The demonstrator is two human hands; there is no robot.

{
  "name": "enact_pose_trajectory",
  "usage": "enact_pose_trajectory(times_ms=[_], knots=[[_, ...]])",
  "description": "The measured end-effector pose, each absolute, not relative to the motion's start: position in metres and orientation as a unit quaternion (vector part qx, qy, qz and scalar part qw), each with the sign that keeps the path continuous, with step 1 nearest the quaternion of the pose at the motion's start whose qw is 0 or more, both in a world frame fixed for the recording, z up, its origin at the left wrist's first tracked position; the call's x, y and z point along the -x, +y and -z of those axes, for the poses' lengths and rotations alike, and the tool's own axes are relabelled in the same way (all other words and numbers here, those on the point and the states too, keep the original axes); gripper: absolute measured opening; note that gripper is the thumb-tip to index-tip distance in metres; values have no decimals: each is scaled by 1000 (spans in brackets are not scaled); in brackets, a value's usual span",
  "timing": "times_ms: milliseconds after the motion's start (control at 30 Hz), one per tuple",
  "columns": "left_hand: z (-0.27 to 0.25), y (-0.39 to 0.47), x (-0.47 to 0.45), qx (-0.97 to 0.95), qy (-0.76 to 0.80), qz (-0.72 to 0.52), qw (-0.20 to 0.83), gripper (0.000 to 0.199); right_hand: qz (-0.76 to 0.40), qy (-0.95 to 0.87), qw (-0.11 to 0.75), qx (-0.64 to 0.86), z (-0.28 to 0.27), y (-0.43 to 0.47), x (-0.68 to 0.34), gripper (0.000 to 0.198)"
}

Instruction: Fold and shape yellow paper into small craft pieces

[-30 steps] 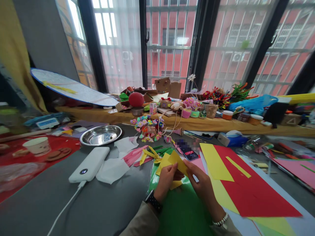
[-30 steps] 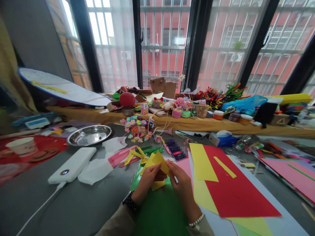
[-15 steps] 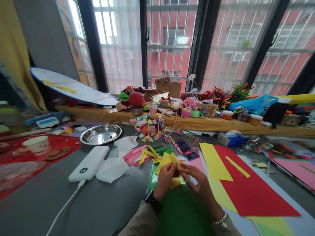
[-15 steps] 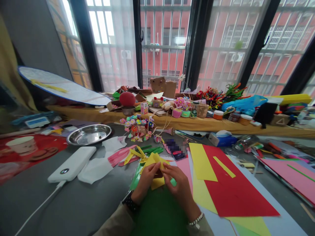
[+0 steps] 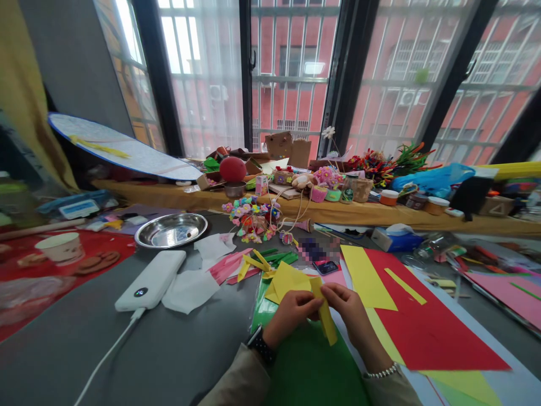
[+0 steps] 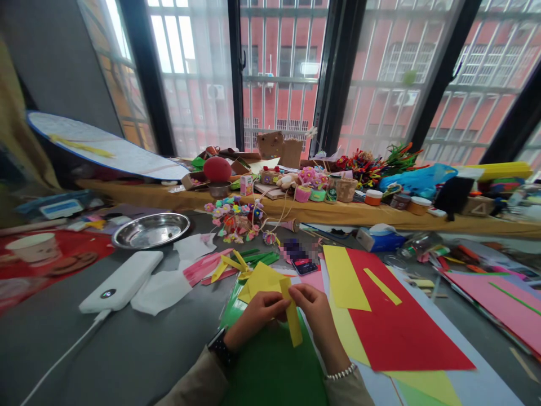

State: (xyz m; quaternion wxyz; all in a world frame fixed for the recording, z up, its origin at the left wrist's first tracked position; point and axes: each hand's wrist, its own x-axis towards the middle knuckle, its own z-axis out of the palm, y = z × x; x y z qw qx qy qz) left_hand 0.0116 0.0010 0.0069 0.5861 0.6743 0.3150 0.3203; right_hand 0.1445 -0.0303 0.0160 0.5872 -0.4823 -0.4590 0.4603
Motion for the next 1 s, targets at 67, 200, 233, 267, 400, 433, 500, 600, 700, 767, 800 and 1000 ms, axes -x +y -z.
enact_pose_trajectory(times_ms=[67,200,233,267,400,433,500,600,700,767,800,1000], knots=[[-6,2,-11,-672,310,-330,587,36,-472,-448,590,478,-16,-30,-144,26],[-2,4,-12,-653,318,-339,598,35,-481,-441,593,472,-16,-31,-143,26],[-2,4,-12,-649,321,-339,601,34,-480,-441,594,472,-15,-31,-143,26],[-2,4,-12,-645,324,-337,604,34,-478,-440,595,473,-15,-31,-143,27],[-4,4,-12,-635,329,-336,613,33,-479,-437,594,477,-15,-31,-142,28],[-5,3,-11,-633,327,-338,615,33,-481,-436,592,477,-15,-31,-142,29],[-7,3,-11,-631,325,-339,618,32,-483,-435,591,478,-15,-31,-141,30],[-10,1,-11,-628,328,-331,622,34,-481,-433,593,479,-16,-31,-141,30],[-11,0,-11,-640,327,-319,619,36,-482,-424,597,482,-16,-31,-141,30],[-11,0,-11,-647,325,-309,617,37,-483,-419,599,483,-15,-31,-142,29],[-10,0,-11,-649,325,-304,617,37,-482,-418,600,482,-15,-31,-143,29],[-7,1,-10,-661,329,-303,602,36,-471,-431,601,481,-16,-31,-144,30]])
